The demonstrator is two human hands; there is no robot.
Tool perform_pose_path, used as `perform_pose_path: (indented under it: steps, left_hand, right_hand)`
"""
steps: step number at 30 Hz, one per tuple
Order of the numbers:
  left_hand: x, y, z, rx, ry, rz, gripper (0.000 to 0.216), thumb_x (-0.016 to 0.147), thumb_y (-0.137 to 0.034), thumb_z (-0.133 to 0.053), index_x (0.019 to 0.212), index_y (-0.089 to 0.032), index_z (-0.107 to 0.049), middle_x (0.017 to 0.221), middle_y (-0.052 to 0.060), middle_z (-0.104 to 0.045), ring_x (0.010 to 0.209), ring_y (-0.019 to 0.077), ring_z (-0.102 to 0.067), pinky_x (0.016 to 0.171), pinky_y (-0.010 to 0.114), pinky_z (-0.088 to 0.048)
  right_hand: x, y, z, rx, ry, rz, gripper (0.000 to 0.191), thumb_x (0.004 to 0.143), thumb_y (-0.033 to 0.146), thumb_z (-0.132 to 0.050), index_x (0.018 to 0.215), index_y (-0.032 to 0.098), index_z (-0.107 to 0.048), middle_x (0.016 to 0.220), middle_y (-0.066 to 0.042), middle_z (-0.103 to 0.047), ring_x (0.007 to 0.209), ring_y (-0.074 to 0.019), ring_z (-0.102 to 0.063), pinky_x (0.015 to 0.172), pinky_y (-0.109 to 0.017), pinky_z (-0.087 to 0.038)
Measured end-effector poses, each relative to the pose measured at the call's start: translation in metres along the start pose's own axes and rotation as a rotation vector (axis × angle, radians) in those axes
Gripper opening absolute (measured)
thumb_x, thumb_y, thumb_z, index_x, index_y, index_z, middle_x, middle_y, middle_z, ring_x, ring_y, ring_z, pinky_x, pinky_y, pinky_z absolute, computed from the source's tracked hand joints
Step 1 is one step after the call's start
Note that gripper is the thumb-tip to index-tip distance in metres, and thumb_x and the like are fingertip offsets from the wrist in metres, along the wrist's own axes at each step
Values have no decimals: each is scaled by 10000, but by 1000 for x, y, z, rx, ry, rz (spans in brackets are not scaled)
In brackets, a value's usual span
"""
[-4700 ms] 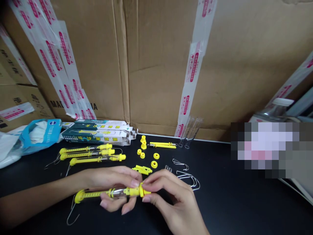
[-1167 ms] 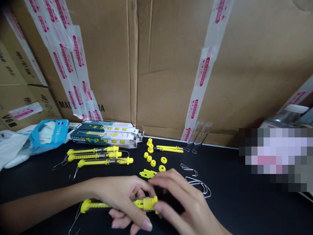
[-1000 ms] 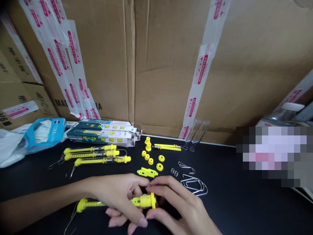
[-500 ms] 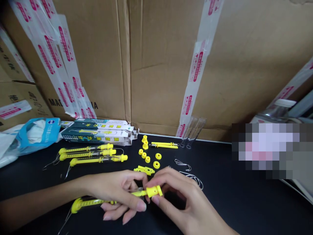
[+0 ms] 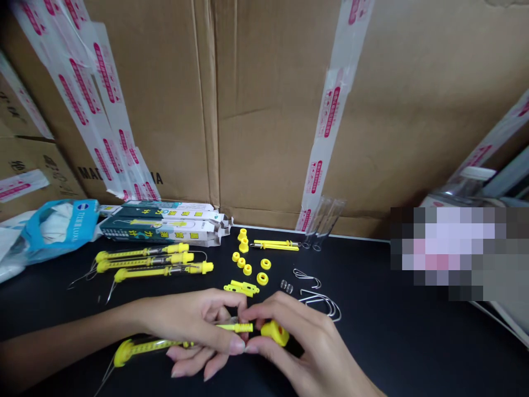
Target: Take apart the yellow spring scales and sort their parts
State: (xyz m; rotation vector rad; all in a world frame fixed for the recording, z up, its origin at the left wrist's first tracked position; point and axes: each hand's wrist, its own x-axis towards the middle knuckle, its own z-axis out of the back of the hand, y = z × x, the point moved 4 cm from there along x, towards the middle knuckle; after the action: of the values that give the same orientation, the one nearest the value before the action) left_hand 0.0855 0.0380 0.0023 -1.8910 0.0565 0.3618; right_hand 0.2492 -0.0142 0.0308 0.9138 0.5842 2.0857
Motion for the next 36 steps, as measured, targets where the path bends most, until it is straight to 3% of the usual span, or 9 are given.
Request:
perform_pose_path:
  steps: [6, 10, 14, 19, 25, 29, 32, 34, 36]
  left_hand:
    - [-1, 1, 0, -15, -10, -5, 323, 874, -411, -736, 903, -205, -489, 604, -63, -660, 310, 61, -513, 244, 127, -316]
    - [-3, -2, -1, -29, -37, 4, 315, 875, -403, -736, 921, -195, -504, 597, -63, -654, 315, 54, -513, 253, 119, -314]
    - [-3, -3, -3, -13, -52, 21, 314, 878, -404, -731, 912, -201, -494, 583, -69, -646, 306, 51, -503, 246, 116, -306]
    - [-2, -1, -2, -7, -52, 20, 339, 864, -406, -746, 914, -207, -476, 582, -74, -652, 301, 52, -504, 255, 119, -307]
    - [-2, 1, -2, 15, -61, 35, 326, 857, -395, -751, 892, -212, -484, 599, -74, -652, 323, 57, -516, 269, 129, -316]
    - [-3, -1, -2, 34, -97, 45, 319, 856, -409, -746, 921, -205, -510, 590, -75, -643, 317, 55, -503, 277, 136, -307]
    - [-4, -1, -3, 34, -100, 41, 311, 858, -406, -745, 917, -204, -516, 590, -72, -641, 316, 54, -499, 273, 134, -303]
    - [-4, -1, -3, 34, -98, 39, 308, 860, -402, -745, 914, -204, -516, 591, -70, -641, 317, 53, -501, 267, 129, -304]
    - [-4, 0, -4, 31, -101, 37, 311, 859, -400, -747, 911, -202, -513, 589, -69, -641, 316, 52, -502, 264, 124, -307]
  right_hand:
    - [0, 3, 1, -20, -45, 38, 81, 929, 209, -668, 994, 242, -703, 877, 14, -743, 787, -118, -708, 783, -188, -545]
    - [4, -6, 22, -72, -96, -79, 108, 927, 319, -664, 867, 255, -727, 852, 14, -761, 778, -147, -715, 835, -241, -537]
    - [6, -25, 36, -82, -60, -257, 215, 907, 444, -655, 857, 258, -752, 830, -6, -755, 740, -169, -702, 665, -245, -522]
    - [6, -20, 18, 82, 52, -262, 241, 862, 426, -728, 1065, 297, -741, 828, 26, -771, 730, -151, -719, 685, -217, -536]
    - [4, -2, 2, 77, -14, -150, 101, 913, 355, -684, 903, 285, -756, 789, 40, -756, 700, -118, -697, 691, -192, -519]
    - [4, -14, 18, -19, -49, -220, 157, 894, 428, -687, 889, 286, -751, 808, 30, -759, 706, -140, -707, 653, -209, -529]
    - [2, -28, 39, -194, -175, -272, 280, 867, 544, -674, 911, 274, -732, 838, 10, -768, 694, -162, -717, 597, -225, -537]
    - [2, -36, 48, -333, -229, -233, 347, 888, 592, -617, 891, 263, -728, 810, -6, -755, 653, -163, -709, 584, -241, -538]
    - [1, -43, 50, -421, -199, -166, 362, 940, 566, -548, 889, 259, -734, 804, -21, -738, 665, -161, -711, 621, -254, -551]
